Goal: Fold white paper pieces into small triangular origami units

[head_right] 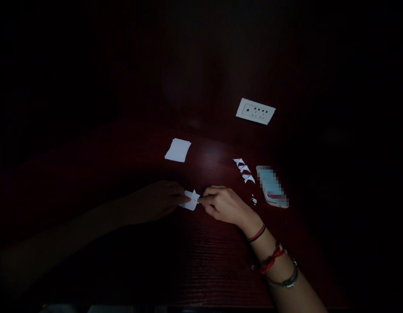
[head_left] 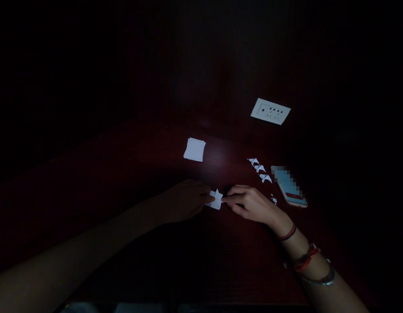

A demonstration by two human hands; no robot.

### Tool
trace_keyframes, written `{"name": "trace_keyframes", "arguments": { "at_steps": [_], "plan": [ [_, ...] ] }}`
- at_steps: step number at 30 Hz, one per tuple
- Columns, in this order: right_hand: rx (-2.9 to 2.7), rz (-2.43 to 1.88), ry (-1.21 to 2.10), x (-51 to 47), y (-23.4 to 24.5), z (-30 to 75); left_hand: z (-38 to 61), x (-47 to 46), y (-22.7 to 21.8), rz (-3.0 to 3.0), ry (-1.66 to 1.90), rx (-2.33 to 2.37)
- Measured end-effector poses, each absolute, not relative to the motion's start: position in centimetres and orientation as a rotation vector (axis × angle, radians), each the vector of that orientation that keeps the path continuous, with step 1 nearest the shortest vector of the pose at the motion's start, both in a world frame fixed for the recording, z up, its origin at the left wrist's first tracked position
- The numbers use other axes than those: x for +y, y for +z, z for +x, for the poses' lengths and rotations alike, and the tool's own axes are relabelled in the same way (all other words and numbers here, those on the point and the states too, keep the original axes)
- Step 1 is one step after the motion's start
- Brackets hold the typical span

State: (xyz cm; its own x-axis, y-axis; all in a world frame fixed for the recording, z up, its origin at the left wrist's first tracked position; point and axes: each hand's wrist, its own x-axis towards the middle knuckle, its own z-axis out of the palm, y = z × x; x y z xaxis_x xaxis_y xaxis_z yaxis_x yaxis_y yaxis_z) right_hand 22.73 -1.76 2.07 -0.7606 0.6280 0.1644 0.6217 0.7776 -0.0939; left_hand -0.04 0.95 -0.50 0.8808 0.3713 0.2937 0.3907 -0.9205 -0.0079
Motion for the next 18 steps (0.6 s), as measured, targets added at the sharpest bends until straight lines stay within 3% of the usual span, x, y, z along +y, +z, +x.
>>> {"name": "trace_keyframes", "arguments": {
  "at_steps": [12, 18],
  "plan": [
    [-2.672, -0.971, 0.017, -2.6, 2.4, 22.1, 0.4, -0.2, 0.2, -3.056, -0.592, -0.896],
    [-2.736, -1.120, -0.229, -2.6, 2.3, 21.1, 0.4, -1.3, 0.8, -3.111, -0.567, -0.903]
  ]
}}
